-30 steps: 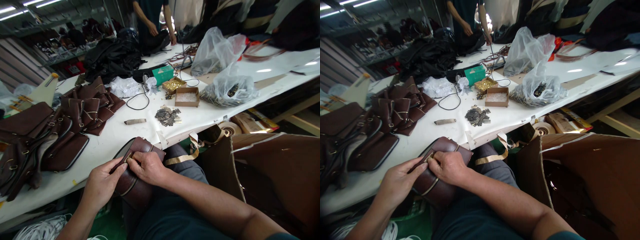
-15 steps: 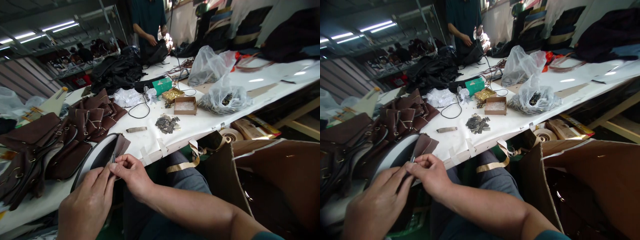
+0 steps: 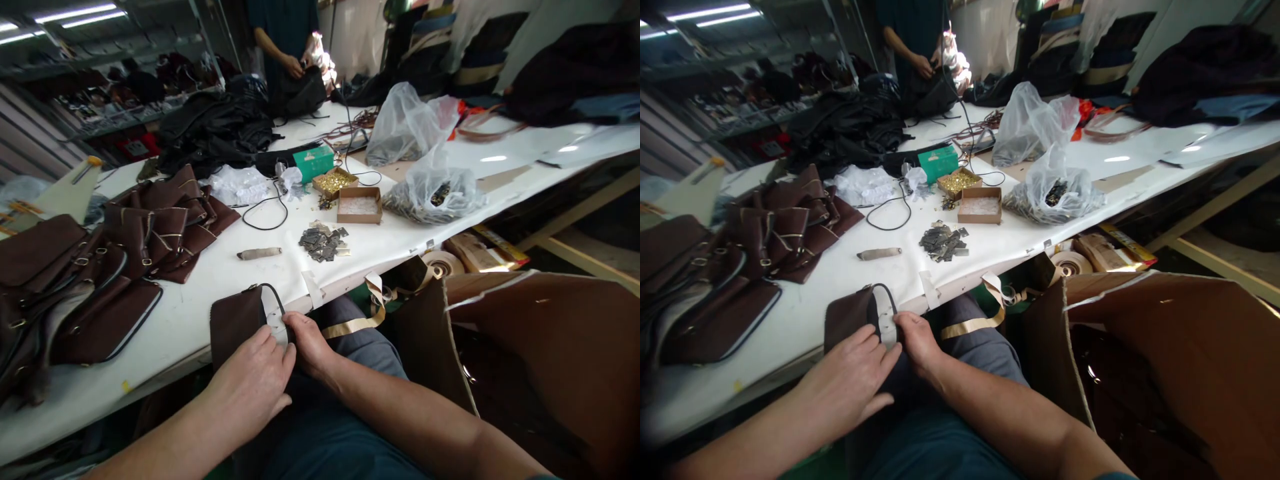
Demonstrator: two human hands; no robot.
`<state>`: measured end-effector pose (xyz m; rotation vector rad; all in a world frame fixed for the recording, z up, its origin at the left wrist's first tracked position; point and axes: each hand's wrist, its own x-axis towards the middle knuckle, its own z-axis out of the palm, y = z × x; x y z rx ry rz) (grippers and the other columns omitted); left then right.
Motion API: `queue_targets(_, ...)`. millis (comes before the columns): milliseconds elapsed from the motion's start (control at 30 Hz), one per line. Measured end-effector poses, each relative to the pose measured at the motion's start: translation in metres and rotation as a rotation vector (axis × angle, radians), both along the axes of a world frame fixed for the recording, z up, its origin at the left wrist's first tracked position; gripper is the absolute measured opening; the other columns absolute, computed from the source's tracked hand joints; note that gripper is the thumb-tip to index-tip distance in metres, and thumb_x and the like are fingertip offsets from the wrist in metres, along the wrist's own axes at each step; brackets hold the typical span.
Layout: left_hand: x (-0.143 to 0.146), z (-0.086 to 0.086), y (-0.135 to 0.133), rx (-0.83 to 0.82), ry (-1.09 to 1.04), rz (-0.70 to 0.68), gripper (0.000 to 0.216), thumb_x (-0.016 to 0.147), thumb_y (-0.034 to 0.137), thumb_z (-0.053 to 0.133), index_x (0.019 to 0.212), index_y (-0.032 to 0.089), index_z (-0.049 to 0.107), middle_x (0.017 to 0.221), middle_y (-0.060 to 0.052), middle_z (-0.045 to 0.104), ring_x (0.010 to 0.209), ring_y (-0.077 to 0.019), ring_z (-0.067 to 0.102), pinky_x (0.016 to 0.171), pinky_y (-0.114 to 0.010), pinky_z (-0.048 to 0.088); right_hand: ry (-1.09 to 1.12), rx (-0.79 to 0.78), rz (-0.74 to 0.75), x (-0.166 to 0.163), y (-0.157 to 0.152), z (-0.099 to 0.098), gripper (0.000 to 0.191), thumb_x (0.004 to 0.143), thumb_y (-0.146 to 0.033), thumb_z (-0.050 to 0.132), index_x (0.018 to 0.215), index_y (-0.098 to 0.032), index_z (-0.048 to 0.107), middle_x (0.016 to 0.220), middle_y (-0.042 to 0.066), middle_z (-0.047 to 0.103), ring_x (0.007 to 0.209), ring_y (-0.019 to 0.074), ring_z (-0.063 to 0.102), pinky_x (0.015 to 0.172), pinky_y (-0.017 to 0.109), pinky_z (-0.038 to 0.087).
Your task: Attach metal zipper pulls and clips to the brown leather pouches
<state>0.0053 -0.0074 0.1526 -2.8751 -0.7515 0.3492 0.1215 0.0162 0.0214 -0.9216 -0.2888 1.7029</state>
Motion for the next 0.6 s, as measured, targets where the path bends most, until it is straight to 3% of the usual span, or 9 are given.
queue_targets(100, -0.013, -0.005, 0.029, -0.097, -0.106, -0.046, 0.032, 0.085, 0.043, 0.085, 0.101, 0.016, 0.076, 0.082, -0.008, 0.074, 0.085, -0.0300, 0.069, 0.111, -0.051, 0.048, -0.021, -0.033, -0.016, 0.006, 0.003, -0.010, 0.027, 0.067, -0.037, 0.084, 0.071, -0.018, 0.064, 0.060, -0.006, 0.055, 0.058, 0.0104, 0.044, 0.056, 0.025, 0.037)
queue_targets(167, -0.025, -0.011, 0.042, -0.126, -0.136, -0.052, 0.023, 0.087, 0.036, 0.083, 0.099, 0.018, 0.074, 0.087, -0.008, 0.075, 0.087, -0.0293, 0.069, 0.106, -0.050, 0.050, -0.046, -0.041, -0.028, 0.007, 0.004, -0.012, 0.032, 0.066, -0.038, 0.087, 0.068, -0.017, 0.064, 0.058, -0.007, 0.054, 0.056, 0.0097, 0.043, 0.055, 0.025, 0.037)
queue_targets(267, -0.043, -0.021, 0.052, -0.101, -0.161, -0.042, 0.031, 0.086, 0.039, 0.085, 0.108, 0.018, 0.076, 0.115, -0.014, 0.080, 0.105, -0.0349, 0.070, 0.103, -0.052, 0.049, -0.104, -0.040, -0.028, 0.007, 0.007, -0.012, 0.033, 0.067, -0.042, 0.089, 0.070, -0.016, 0.068, 0.060, -0.005, 0.058, 0.058, 0.0107, 0.048, 0.057, 0.025, 0.041)
queue_targets(367, -0.057, -0.031, 0.058, -0.056, -0.193, 0.003, 0.046, 0.084, 0.041, 0.085, 0.122, 0.016, 0.078, 0.138, -0.018, 0.074, 0.127, -0.0431, 0.065, 0.104, -0.055, 0.049, -0.167, -0.024, -0.002, 0.009, 0.008, -0.013, 0.033, 0.069, -0.044, 0.090, 0.076, -0.016, 0.074, 0.065, -0.002, 0.065, 0.061, 0.0127, 0.054, 0.059, 0.026, 0.044)
queue_targets(600, -0.060, -0.071, 0.064, -0.037, -0.291, 0.048, 0.050, 0.094, 0.034, 0.072, 0.138, 0.010, 0.071, 0.146, -0.022, 0.070, 0.137, -0.0433, 0.063, 0.111, -0.059, 0.047, -0.263, 0.001, -0.039, 0.013, 0.009, -0.021, 0.034, 0.071, -0.042, 0.092, 0.084, -0.017, 0.073, 0.068, -0.003, 0.065, 0.061, 0.0116, 0.052, 0.060, 0.025, 0.043)
